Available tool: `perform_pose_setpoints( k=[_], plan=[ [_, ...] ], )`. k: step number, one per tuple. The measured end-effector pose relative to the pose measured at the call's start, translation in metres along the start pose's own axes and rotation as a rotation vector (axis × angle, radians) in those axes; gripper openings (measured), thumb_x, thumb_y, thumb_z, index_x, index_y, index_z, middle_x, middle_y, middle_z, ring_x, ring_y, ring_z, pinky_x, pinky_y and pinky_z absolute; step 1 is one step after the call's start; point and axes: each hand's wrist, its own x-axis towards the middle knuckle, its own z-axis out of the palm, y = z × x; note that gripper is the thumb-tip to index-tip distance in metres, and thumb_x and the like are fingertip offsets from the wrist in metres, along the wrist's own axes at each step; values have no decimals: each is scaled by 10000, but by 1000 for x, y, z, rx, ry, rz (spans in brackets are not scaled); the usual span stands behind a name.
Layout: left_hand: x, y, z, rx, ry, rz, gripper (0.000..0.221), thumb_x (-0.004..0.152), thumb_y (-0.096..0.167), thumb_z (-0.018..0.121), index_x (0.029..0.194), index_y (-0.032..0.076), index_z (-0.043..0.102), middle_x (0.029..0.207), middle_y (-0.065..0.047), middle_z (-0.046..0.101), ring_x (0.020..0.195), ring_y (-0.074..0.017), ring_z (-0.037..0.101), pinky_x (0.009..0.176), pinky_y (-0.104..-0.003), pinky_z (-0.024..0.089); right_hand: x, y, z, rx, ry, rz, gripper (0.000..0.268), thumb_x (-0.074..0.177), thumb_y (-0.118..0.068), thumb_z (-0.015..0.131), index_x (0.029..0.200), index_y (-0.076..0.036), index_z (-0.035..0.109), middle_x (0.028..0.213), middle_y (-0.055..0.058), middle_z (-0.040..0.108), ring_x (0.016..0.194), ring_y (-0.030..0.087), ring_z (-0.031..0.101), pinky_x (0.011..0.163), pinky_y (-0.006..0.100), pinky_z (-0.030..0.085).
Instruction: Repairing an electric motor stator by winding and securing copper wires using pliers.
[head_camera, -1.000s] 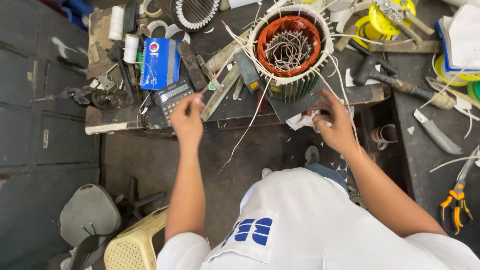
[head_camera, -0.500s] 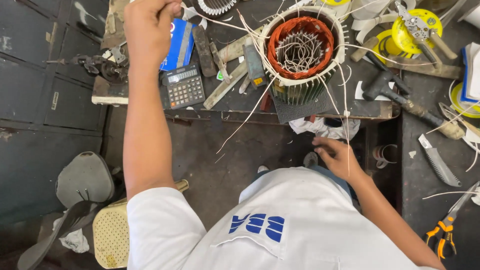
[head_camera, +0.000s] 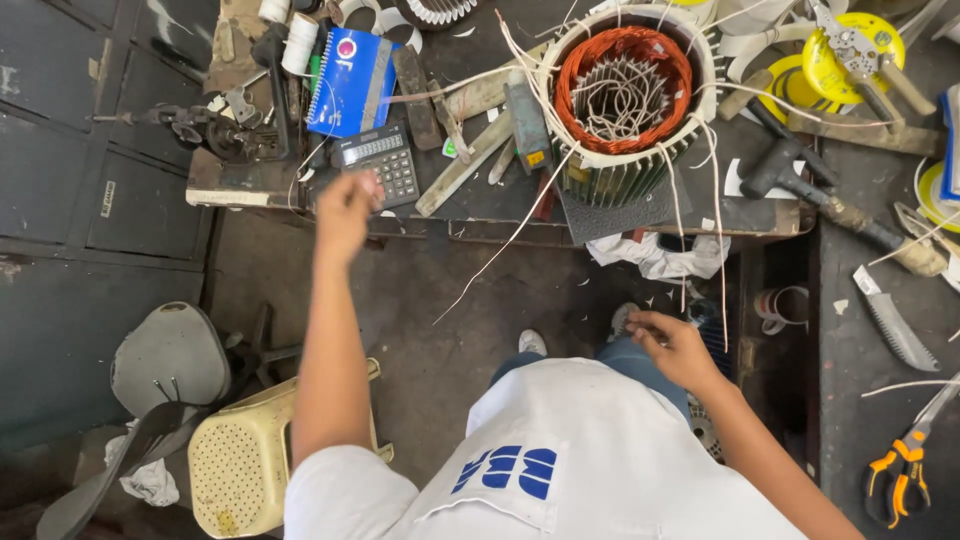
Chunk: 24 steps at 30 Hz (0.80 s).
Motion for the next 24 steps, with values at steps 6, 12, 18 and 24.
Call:
perform_pose_setpoints(
  k=[6, 12, 18, 24],
  plan=[
    [-112, -138, 62, -90, -199, -297, 189, 1006, 125, 577, 1096, 20, 706, 865, -164, 728, 686, -226, 677, 608, -312, 546, -5, -44, 21, 14, -20, -19, 285, 887, 28, 642, 1149, -24, 740, 957, 200, 779, 842, 290, 761, 754, 402, 602],
    [-131, -137, 102, -182, -298, -545, 239, 1013, 210, 566, 1163, 105, 720, 979, -127, 755, 837, -220, 713, 768, -356, 567, 16, -96, 56, 53, -67, -227, 309, 841, -1, 671, 1139, -53, 737, 918, 168, 791, 814, 275, 772, 751, 411, 604],
    [-41, -33, 89, -372, -216, -213, 286, 1047, 237, 515, 1178, 42, 679, 961, -139, 729, 796, -183, 675, 708, -282, 555, -31, -251, 21, 11, -234, -671, 244, 880, -62, 635, 1109, -50, 718, 908, 140, 741, 785, 326, 751, 684, 453, 609],
    [29, 57, 97, -410, -322, 82, 377, 1031, 410, 471, 1208, 125, 644, 1073, -8, 672, 847, -111, 627, 721, -269, 481, -50, -294, -66, -192, -440, -959, 272, 941, -230, 588, 1128, -52, 676, 1080, 109, 761, 927, 243, 784, 790, 327, 640]
  ],
)
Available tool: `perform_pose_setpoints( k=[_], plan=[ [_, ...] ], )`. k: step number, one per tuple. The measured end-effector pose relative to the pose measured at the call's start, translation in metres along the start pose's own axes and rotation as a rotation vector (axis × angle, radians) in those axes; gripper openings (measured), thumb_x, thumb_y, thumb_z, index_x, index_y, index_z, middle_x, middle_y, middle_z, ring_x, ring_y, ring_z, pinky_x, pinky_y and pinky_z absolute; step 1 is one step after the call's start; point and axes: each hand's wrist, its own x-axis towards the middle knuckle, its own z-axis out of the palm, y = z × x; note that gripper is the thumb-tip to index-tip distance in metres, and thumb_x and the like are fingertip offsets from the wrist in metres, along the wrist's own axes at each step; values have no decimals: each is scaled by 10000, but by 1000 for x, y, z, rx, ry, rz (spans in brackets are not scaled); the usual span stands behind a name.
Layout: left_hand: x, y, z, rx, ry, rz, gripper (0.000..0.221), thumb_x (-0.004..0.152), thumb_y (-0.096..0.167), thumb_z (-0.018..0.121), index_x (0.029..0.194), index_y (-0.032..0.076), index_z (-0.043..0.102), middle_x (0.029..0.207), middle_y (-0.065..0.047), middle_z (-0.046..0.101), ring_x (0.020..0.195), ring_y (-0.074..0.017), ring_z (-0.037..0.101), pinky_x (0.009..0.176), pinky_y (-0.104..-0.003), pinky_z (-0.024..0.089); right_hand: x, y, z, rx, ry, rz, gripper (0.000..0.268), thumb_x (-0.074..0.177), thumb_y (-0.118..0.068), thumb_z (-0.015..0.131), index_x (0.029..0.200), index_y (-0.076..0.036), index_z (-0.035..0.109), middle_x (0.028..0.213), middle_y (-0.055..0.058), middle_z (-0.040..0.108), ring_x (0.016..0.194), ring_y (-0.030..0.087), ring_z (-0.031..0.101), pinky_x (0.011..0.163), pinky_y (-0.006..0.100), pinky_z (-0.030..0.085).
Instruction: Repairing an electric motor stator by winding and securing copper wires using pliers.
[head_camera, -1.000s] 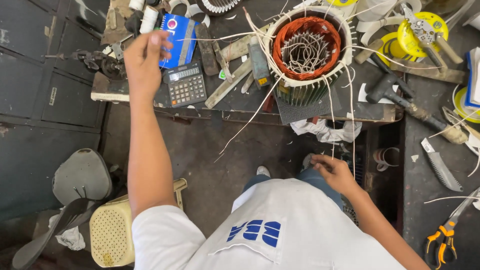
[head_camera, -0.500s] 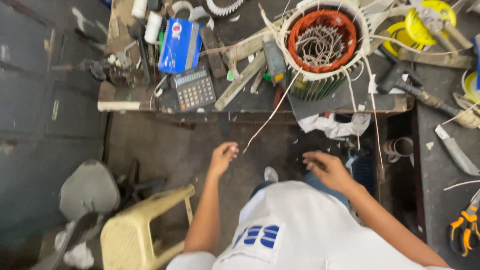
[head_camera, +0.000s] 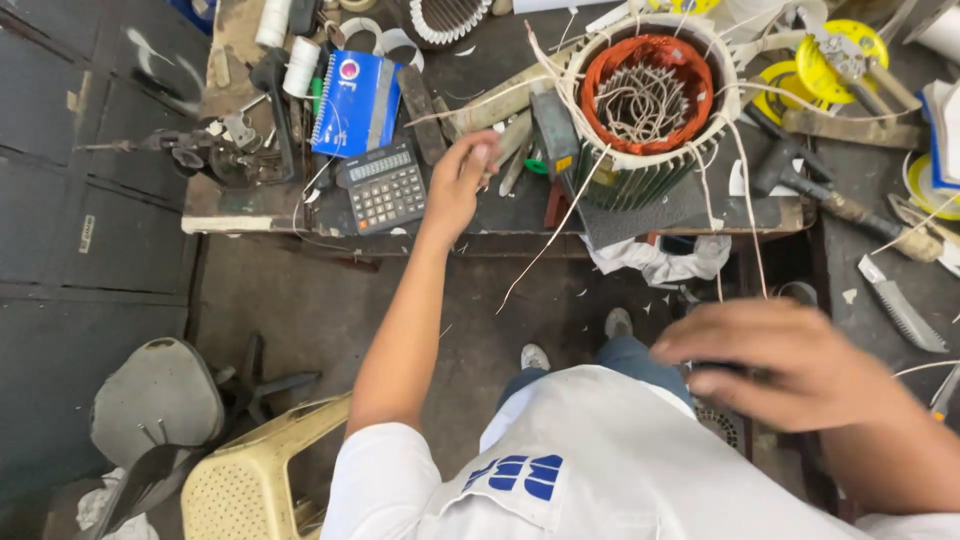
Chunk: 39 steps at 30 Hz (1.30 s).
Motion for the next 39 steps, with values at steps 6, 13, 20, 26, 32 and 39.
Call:
perform_pose_setpoints(
  k=[6, 13, 20, 26, 32, 39],
  plan=[
    [65, 22, 37, 150, -59, 0, 512, 1010, 463, 462, 1384, 133, 574, 1488, -91, 498, 1388, -300, 476, 1092, -445, 479, -15, 20, -67, -243, 240, 185, 198, 859, -116, 636, 1014, -13, 702, 951, 108, 769, 888, 198, 781, 857, 281, 643],
    [80, 39, 54, 255, 14, -45, 354, 1003, 297, 524, 1306, 138, 614, 1208, -76, 633, 1145, -249, 614, 960, -412, 489, -26, 68, -105, -186, 277, 313, 179, 916, -70, 642, 1057, 22, 703, 973, 110, 747, 881, 182, 729, 852, 279, 579],
    [77, 69, 70, 143, 51, -103, 140, 983, 210, 604, 1117, 178, 623, 966, 25, 647, 904, -128, 584, 854, -325, 470, -35, 108, -140, -115, 250, 326, 153, 954, -43, 626, 1077, 28, 683, 936, 100, 739, 822, 173, 721, 802, 272, 573],
    [80, 69, 72, 91, 60, -158, 259, 956, 185, 650, 1211, 142, 630, 1019, -25, 686, 973, -145, 647, 901, -317, 556, -10, 133, -161, -85, 176, 311, 213, 933, -50, 651, 1127, 35, 675, 1037, 140, 734, 831, 187, 730, 795, 274, 595],
    [88, 48, 50, -23, -48, -117, 259, 961, 42, 632, 1207, 111, 672, 1137, -41, 707, 947, -138, 630, 783, -282, 540, 14, 150, -133, -68, 149, 289, 233, 936, -119, 640, 1143, -25, 694, 938, 95, 752, 814, 139, 745, 732, 217, 621],
    [96, 49, 46, 23, -148, -111, 305, 948, 217, 672, 1241, 137, 638, 1154, -27, 660, 955, -141, 628, 792, -283, 582, 38, 142, -124, -110, 173, 370, 286, 922, -103, 651, 1185, 7, 674, 1072, 135, 742, 893, 185, 749, 836, 268, 617]
  ],
)
